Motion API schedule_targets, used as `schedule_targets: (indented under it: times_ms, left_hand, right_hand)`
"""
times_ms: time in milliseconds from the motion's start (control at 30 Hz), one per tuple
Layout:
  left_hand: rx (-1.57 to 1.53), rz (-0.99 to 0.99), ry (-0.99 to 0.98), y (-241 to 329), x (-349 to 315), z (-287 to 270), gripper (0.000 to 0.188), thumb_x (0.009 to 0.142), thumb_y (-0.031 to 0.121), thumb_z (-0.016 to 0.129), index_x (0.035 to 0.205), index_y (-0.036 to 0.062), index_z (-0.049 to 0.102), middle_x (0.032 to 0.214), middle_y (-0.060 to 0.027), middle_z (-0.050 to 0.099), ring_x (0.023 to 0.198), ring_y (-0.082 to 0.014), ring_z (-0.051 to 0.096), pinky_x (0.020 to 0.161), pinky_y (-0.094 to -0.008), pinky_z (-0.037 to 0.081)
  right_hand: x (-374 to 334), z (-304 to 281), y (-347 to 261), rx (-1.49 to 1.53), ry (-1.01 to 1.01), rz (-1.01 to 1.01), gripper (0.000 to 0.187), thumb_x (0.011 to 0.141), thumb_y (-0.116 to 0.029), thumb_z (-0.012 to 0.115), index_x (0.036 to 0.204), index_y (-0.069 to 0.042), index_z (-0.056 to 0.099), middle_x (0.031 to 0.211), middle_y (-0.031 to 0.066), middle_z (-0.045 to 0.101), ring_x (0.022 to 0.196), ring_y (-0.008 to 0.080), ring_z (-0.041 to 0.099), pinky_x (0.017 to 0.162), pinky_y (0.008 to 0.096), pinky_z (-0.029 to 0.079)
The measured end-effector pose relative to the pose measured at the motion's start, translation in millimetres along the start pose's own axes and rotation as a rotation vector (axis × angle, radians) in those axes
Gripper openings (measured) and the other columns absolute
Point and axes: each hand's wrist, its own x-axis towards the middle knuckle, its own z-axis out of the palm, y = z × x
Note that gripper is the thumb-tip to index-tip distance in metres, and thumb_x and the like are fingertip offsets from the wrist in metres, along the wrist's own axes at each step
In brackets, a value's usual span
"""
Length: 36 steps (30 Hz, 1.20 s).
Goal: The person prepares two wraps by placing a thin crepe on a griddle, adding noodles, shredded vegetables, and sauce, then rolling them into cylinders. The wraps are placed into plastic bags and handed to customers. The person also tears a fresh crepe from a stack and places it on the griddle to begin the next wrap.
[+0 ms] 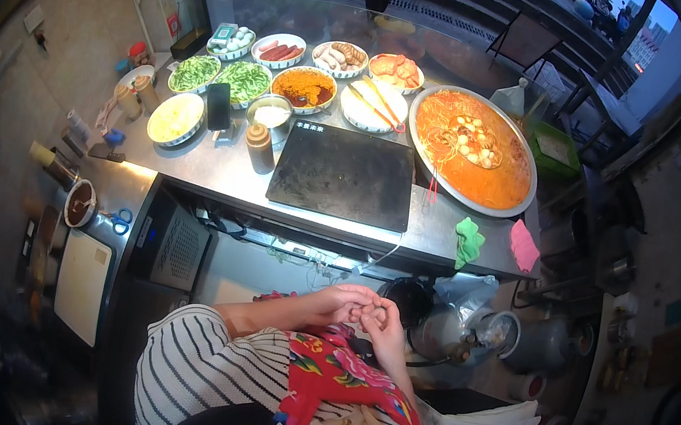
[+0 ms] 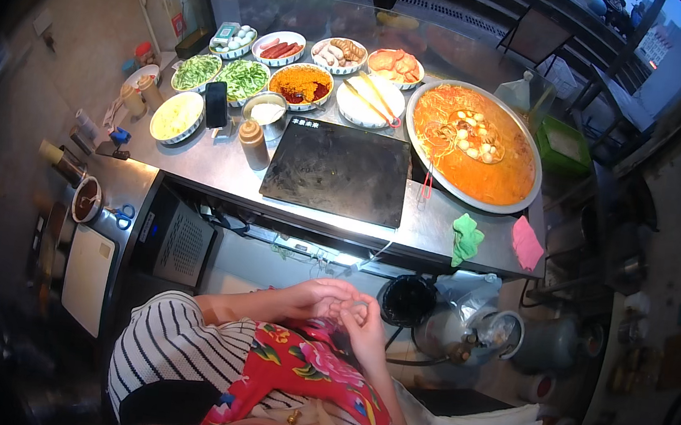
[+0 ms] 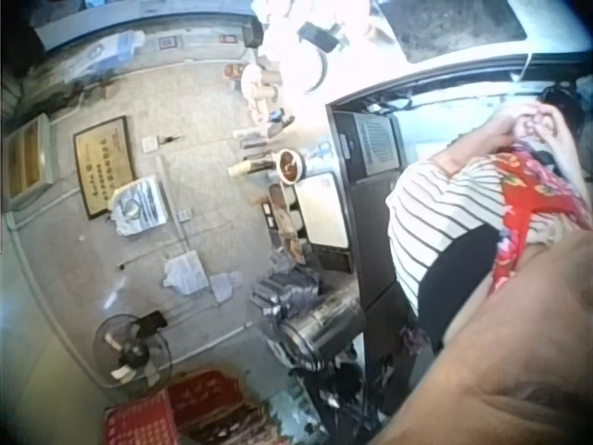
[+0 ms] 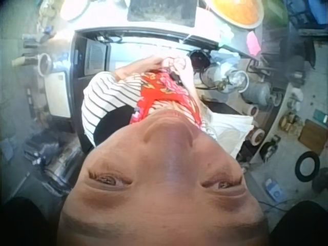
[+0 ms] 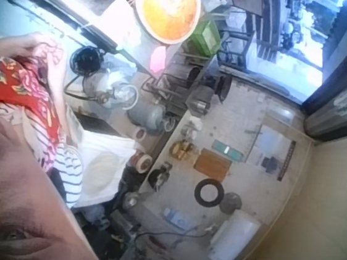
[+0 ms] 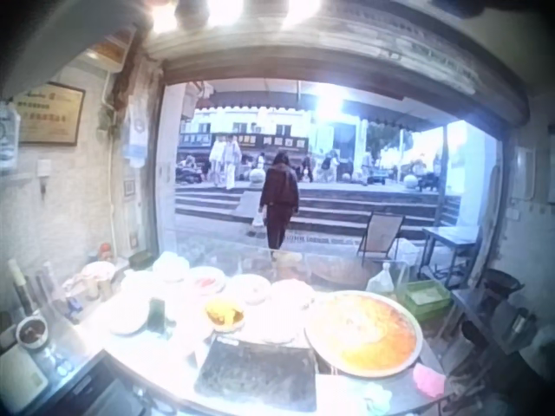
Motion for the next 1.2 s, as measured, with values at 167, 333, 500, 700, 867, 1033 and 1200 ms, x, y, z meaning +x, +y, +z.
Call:
schedule_targets:
  times_ms: [167, 333, 500, 700, 867, 1033, 1200]
  left_hand:
    - [0.028, -0.025, -0.021, 8.3, -4.3, -1.2, 0.019, 0.101, 0.010, 0.055, 0.116, 0.0029, 0.065, 0.090, -0.0031, 0.062, 0.080, -0.0111, 0.058, 0.074, -0.0255, 0.050]
    - [0.018, -0.012, 0.004, 17.5, -24.8, -15.7, 0.020, 0.102, 0.010, 0.054, 0.118, 0.0041, 0.062, 0.093, -0.0023, 0.062, 0.081, -0.0100, 0.057, 0.076, -0.0249, 0.049]
    - [-0.001, 0.026, -0.004, 27.1, -46.8, -27.8, 0.019, 0.103, 0.011, 0.051, 0.117, 0.0043, 0.062, 0.094, -0.0028, 0.061, 0.083, -0.0102, 0.058, 0.077, -0.0250, 0.049]
    - [-0.023, 0.078, -0.007, 29.8, -58.3, -38.4, 0.019, 0.104, 0.009, 0.049, 0.117, 0.0045, 0.062, 0.098, -0.0047, 0.064, 0.091, -0.0123, 0.063, 0.083, -0.0276, 0.053]
    - [0.003, 0.061, 0.014, 31.7, -57.7, -43.2, 0.017, 0.103, 0.009, 0.050, 0.114, 0.0039, 0.063, 0.098, -0.0046, 0.064, 0.090, -0.0124, 0.064, 0.084, -0.0272, 0.054]
    - [0.060, 0.039, 0.045, 31.5, -52.0, -41.5, 0.016, 0.101, 0.008, 0.054, 0.113, 0.0035, 0.064, 0.100, -0.0057, 0.066, 0.092, -0.0127, 0.065, 0.087, -0.0276, 0.054]
    - [0.069, -0.001, 0.070, 28.9, -44.2, -36.2, 0.017, 0.101, 0.007, 0.055, 0.115, 0.0032, 0.064, 0.102, -0.0068, 0.067, 0.094, -0.0139, 0.066, 0.088, -0.0278, 0.055]
  right_hand:
    - [0.7, 14.4, -10.7, -0.070, 0.037, -0.001, 0.037, 0.098, -0.001, 0.061, 0.130, -0.003, 0.042, 0.102, 0.0081, 0.066, 0.095, 0.0139, 0.068, 0.076, 0.0222, 0.052]
    - [10.7, 28.7, -11.3, -0.154, -0.032, 0.042, 0.036, 0.098, -0.003, 0.063, 0.130, -0.003, 0.044, 0.098, 0.0062, 0.066, 0.087, 0.0098, 0.065, 0.074, 0.0201, 0.049]
    - [20.6, 48.6, -6.5, -0.300, -0.068, 0.035, 0.036, 0.098, -0.009, 0.065, 0.129, -0.002, 0.048, 0.092, 0.0036, 0.065, 0.079, 0.0078, 0.061, 0.071, 0.0205, 0.048]
    - [28.4, 61.2, -11.1, -0.521, -0.095, 0.025, 0.038, 0.098, -0.016, 0.066, 0.130, 0.000, 0.052, 0.091, 0.0034, 0.067, 0.080, 0.0087, 0.064, 0.072, 0.0231, 0.050]
    - [28.3, 62.7, -13.5, -0.545, -0.073, 0.019, 0.039, 0.098, -0.017, 0.066, 0.131, 0.000, 0.053, 0.092, 0.0054, 0.068, 0.081, 0.0114, 0.066, 0.073, 0.0247, 0.051]
    - [26.0, 57.7, -8.0, -0.561, -0.067, 0.009, 0.038, 0.099, -0.013, 0.064, 0.132, 0.002, 0.051, 0.095, 0.0058, 0.067, 0.083, 0.0115, 0.065, 0.074, 0.0244, 0.052]
    - [20.8, 46.1, 2.3, -0.468, -0.019, -0.019, 0.039, 0.098, -0.017, 0.066, 0.131, 0.000, 0.053, 0.093, 0.0069, 0.069, 0.080, 0.0131, 0.066, 0.071, 0.0266, 0.052]
